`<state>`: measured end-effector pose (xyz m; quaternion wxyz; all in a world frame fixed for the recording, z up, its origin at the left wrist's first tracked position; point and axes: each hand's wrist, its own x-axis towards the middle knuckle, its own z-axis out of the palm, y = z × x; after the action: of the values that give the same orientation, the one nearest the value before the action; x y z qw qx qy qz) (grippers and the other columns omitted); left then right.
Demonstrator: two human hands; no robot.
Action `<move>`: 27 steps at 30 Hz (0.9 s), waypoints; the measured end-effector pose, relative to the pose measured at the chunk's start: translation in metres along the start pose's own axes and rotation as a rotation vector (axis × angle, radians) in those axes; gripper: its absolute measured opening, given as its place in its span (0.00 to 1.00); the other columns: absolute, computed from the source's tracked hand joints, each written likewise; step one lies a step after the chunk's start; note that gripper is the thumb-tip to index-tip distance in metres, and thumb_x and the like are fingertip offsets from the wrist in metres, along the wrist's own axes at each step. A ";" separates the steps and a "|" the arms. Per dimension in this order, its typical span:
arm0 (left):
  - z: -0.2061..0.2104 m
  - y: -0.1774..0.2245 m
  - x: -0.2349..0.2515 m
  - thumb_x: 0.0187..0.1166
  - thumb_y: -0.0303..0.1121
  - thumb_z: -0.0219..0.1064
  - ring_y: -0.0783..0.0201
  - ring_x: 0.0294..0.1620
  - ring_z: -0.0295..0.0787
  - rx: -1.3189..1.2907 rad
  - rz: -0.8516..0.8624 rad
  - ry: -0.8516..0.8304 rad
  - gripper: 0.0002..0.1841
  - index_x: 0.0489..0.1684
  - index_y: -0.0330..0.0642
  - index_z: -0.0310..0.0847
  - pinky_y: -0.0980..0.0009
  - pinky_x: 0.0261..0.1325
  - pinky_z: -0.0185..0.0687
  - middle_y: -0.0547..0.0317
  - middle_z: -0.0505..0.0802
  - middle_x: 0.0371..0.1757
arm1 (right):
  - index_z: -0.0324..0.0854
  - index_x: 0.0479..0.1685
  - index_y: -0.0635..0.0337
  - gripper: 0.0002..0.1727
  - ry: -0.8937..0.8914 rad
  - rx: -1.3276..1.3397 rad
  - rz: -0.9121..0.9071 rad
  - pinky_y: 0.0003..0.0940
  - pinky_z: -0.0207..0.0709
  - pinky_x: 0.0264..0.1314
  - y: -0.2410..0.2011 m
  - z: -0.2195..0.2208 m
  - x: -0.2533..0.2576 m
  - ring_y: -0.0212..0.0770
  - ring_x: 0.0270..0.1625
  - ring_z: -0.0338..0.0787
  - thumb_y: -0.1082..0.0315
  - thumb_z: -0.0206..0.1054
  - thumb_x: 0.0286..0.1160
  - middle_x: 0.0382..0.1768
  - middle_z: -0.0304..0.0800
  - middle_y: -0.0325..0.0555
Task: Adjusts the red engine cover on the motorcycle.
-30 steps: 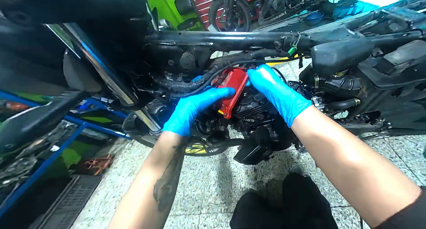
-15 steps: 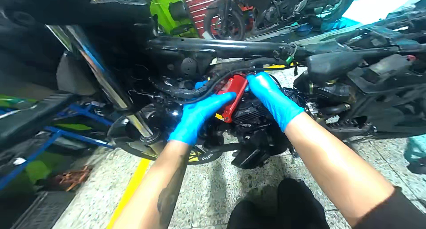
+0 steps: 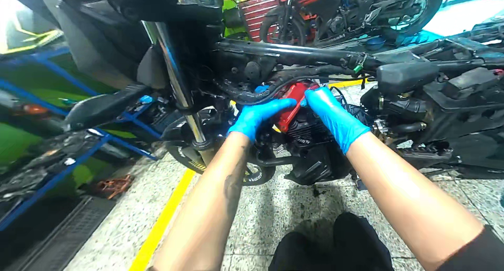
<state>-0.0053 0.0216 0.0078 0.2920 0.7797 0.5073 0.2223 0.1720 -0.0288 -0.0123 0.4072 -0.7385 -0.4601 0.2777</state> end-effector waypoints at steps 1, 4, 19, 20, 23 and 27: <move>0.003 -0.001 0.003 0.64 0.58 0.78 0.64 0.55 0.91 -0.045 0.004 -0.005 0.30 0.61 0.52 0.87 0.55 0.62 0.86 0.60 0.94 0.53 | 0.87 0.34 0.57 0.24 -0.012 -0.002 0.007 0.64 0.69 0.58 -0.001 0.003 -0.004 0.52 0.53 0.88 0.53 0.50 0.88 0.41 0.93 0.50; 0.006 0.010 -0.001 0.65 0.57 0.77 0.66 0.53 0.91 -0.080 -0.020 -0.006 0.27 0.58 0.53 0.88 0.57 0.60 0.87 0.62 0.94 0.52 | 0.87 0.34 0.58 0.23 -0.021 0.009 -0.024 0.64 0.69 0.55 0.002 -0.001 -0.001 0.52 0.52 0.88 0.55 0.51 0.89 0.41 0.92 0.51; 0.002 0.004 0.022 0.71 0.58 0.71 0.65 0.59 0.89 0.064 0.130 -0.054 0.27 0.61 0.50 0.87 0.57 0.66 0.83 0.59 0.93 0.56 | 0.82 0.28 0.53 0.17 -0.093 0.078 0.002 0.40 0.70 0.34 -0.008 -0.015 0.012 0.36 0.29 0.77 0.63 0.53 0.85 0.25 0.80 0.37; 0.005 0.009 0.017 0.73 0.58 0.70 0.66 0.56 0.90 0.020 0.081 -0.079 0.26 0.61 0.51 0.87 0.58 0.63 0.84 0.60 0.93 0.54 | 0.84 0.31 0.54 0.17 -0.073 0.074 0.018 0.48 0.70 0.37 -0.007 -0.014 0.015 0.41 0.33 0.80 0.61 0.53 0.85 0.29 0.83 0.41; 0.010 0.027 0.002 0.81 0.58 0.61 0.68 0.49 0.87 -0.096 -0.105 -0.209 0.24 0.63 0.52 0.84 0.63 0.55 0.83 0.61 0.91 0.52 | 0.86 0.36 0.56 0.18 -0.006 0.085 0.050 0.58 0.74 0.42 -0.002 -0.011 0.024 0.48 0.41 0.87 0.57 0.53 0.85 0.35 0.88 0.47; 0.012 0.022 0.009 0.78 0.58 0.64 0.70 0.41 0.85 -0.101 -0.113 -0.157 0.23 0.58 0.53 0.85 0.66 0.46 0.82 0.63 0.90 0.45 | 0.85 0.34 0.56 0.18 0.034 0.080 0.057 0.58 0.74 0.40 -0.002 -0.007 0.033 0.49 0.40 0.87 0.56 0.54 0.84 0.33 0.88 0.48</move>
<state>0.0204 0.0198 0.0145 0.3820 0.7491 0.5142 0.1688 0.1903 -0.0012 -0.0085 0.4362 -0.7391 -0.4201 0.2948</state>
